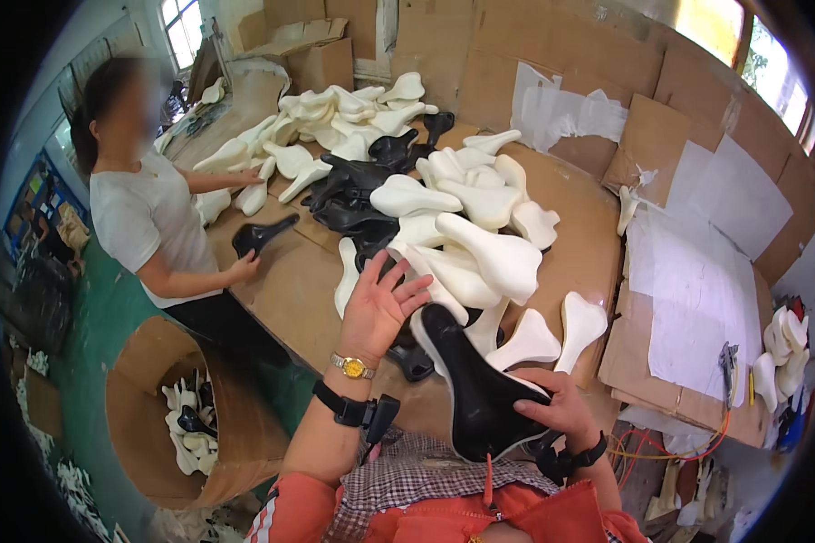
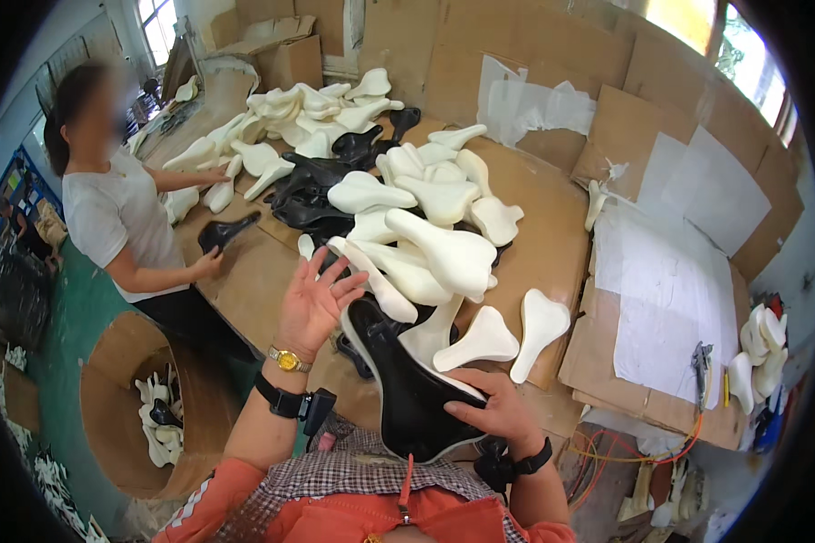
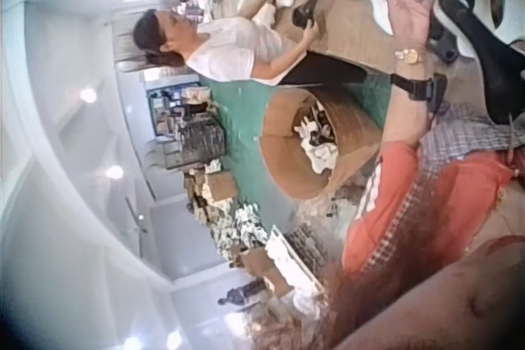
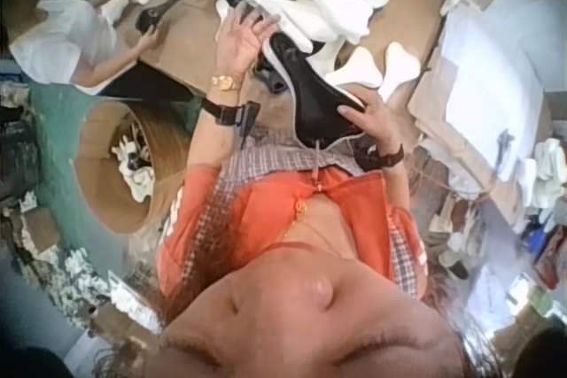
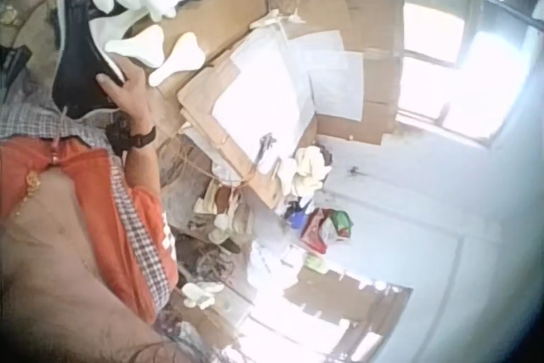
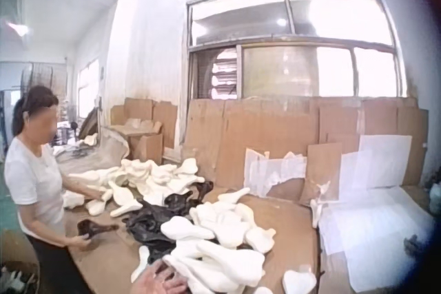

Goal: Sorting and inspecting bicycle seat cushions and covers on a workbench.

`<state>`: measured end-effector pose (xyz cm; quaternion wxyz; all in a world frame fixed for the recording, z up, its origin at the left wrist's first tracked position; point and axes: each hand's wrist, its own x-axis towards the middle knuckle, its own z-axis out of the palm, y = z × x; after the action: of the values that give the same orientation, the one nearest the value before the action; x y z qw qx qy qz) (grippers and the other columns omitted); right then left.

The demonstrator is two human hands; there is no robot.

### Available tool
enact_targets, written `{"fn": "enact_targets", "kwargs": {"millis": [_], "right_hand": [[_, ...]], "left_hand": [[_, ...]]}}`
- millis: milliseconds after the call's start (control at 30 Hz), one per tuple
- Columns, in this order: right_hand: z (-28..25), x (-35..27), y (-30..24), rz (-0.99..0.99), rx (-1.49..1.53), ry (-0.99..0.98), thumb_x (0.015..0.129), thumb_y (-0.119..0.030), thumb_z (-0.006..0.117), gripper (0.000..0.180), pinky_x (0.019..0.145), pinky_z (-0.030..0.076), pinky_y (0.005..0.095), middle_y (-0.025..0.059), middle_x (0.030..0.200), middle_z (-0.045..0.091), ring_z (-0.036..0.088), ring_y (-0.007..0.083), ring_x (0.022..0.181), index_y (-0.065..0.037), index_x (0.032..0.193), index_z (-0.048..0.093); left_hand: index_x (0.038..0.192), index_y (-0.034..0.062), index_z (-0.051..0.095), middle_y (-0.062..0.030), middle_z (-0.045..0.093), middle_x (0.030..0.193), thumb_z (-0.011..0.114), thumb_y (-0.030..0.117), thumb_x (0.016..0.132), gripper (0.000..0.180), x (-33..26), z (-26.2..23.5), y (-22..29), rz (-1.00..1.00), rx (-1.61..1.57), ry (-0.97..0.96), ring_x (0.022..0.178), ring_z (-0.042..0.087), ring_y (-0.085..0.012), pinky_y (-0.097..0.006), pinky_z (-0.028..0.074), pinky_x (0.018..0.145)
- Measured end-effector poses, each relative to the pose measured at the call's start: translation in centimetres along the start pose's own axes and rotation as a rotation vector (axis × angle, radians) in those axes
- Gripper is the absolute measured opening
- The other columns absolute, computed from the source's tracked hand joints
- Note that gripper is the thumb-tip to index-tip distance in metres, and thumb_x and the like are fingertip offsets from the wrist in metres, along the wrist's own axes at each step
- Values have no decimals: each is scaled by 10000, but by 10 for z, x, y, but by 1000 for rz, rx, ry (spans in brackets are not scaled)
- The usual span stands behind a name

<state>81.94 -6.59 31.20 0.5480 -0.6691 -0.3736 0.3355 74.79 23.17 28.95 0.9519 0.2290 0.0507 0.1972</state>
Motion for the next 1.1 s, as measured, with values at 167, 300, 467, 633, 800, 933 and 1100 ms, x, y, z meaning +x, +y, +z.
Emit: {"fn": "enact_targets", "kwargs": {"millis": [167, 300, 467, 633, 800, 933, 1100], "right_hand": [[13, 10, 6, -111, 43, 118, 780, -97, 699, 399, 803, 452, 252, 48, 985, 632, 563, 109, 896, 24, 1140, 575], [28, 17, 17, -179, -5, 65, 767, -100, 712, 394, 770, 461, 259, 60, 933, 634, 568, 113, 841, 22, 1119, 583], [24, 22, 5, -374, -215, -41, 719, -85, 742, 406, 692, 473, 260, 124, 859, 651, 612, 187, 734, 7, 1092, 612], [23, 22, 11, -278, -103, -13, 717, -91, 747, 406, 680, 470, 262, 108, 850, 657, 608, 166, 720, 4, 1089, 616], [27, 21, -5, -361, -259, -121, 710, -94, 751, 409, 690, 476, 272, 130, 853, 648, 620, 237, 727, -17, 1091, 625], [25, 20, -1, -292, -228, -52, 720, -90, 745, 403, 713, 477, 274, 127, 870, 654, 621, 212, 747, -13, 1096, 620], [26, 21, 9, -234, -155, 24, 747, -91, 728, 385, 709, 473, 257, 95, 865, 656, 602, 141, 757, 7, 1099, 609]], "left_hand": [[1341, 80, 363, -214, 446, 1323, 314, 382, 981, 473, -17, 16, -29, 9, 144, -159, 1128, 518, -382, -494, 445, 933], [1140, 39, 510, -135, 599, 993, 349, 460, 960, 485, -21, 17, -32, -43, 13, -128, 857, 610, -293, -427, 507, 771], [945, 37, 551, -94, 601, 880, 361, 494, 949, 495, -20, 6, -26, -215, 100, -66, 704, 576, -230, -369, 498, 654], [993, 39, 539, -101, 589, 856, 311, 467, 971, 485, -26, 22, -23, -176, -9, -26, 739, 593, -273, -404, 511, 677], [988, 46, 540, -111, 584, 854, 320, 449, 974, 460, -24, 5, -23, -301, -51, -154, 730, 594, -282, -407, 510, 685], [956, 32, 535, -101, 592, 828, 339, 464, 966, 474, -30, 27, -15, -141, 46, -100, 766, 612, -266, -390, 517, 707], [957, 30, 532, -98, 591, 833, 312, 445, 979, 470, -30, 27, -17, -96, 74, -58, 773, 614, -248, -379, 520, 728]]}}
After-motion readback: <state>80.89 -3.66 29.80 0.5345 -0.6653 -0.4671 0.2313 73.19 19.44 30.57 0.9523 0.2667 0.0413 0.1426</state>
